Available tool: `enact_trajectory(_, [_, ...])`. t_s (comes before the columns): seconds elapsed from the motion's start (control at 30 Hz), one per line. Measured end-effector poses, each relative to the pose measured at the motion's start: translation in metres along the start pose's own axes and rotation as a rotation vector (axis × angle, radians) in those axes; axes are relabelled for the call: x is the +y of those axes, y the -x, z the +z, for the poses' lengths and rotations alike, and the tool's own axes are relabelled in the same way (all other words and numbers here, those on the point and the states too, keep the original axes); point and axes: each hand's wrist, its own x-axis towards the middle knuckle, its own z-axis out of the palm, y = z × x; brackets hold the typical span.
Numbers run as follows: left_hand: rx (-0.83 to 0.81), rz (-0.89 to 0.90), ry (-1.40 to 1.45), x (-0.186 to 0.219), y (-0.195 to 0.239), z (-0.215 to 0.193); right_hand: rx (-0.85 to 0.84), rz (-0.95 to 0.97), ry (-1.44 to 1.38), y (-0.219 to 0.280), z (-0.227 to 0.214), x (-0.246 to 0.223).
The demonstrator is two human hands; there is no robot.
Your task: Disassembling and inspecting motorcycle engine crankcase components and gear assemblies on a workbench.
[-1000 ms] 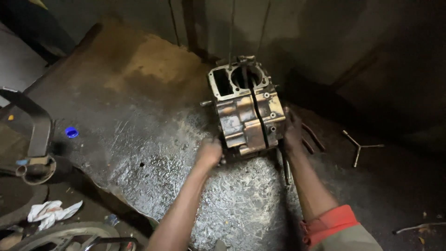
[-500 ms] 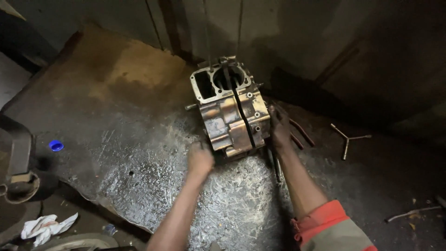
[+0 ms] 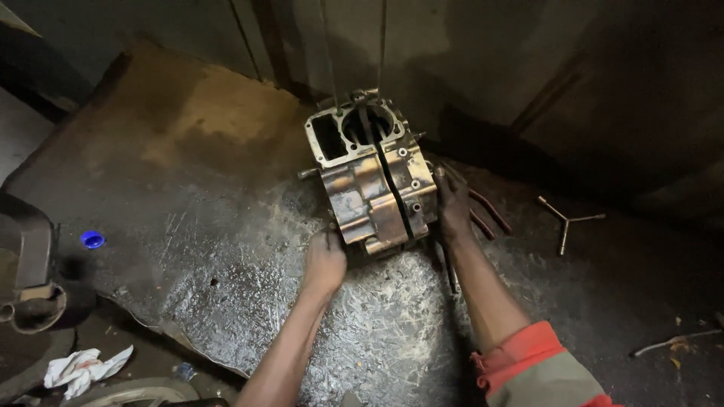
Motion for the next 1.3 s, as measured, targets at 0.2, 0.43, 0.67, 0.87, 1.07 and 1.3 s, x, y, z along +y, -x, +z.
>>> enact_trajectory(0.2, [-0.032, -0.203, -0.133, 0.021, 0.010, -0.008, 0.021, 0.066, 0.054, 0.005, 0.004, -0.018])
enact_trajectory(0.43, [0.069, 0.183, -0.003, 0.003, 0.003, 0.001, -0.005, -0.056, 0.019, 0.008, 0.008, -0.030])
enact_trajectory(0.67, [0.031, -0.049, -0.264, -0.013, -0.014, 0.007, 0.007, -0.087, 0.028, -0.003, -0.009, 0.006])
enact_trajectory(0.87, [0.028, 0.161, -0.040, -0.013, -0.004, 0.006, -0.003, 0.014, -0.003, 0.013, 0.008, -0.030])
enact_trajectory(1.07, [0.030, -0.065, -0.106, 0.007, -0.002, -0.003, -0.007, -0.028, -0.001, 0.003, 0.009, -0.022])
enact_trajectory(1.3, [0.022, 0.233, -0.171, -0.012, -0.002, -0.009, -0.025, 0.050, 0.088, -0.017, -0.017, 0.053])
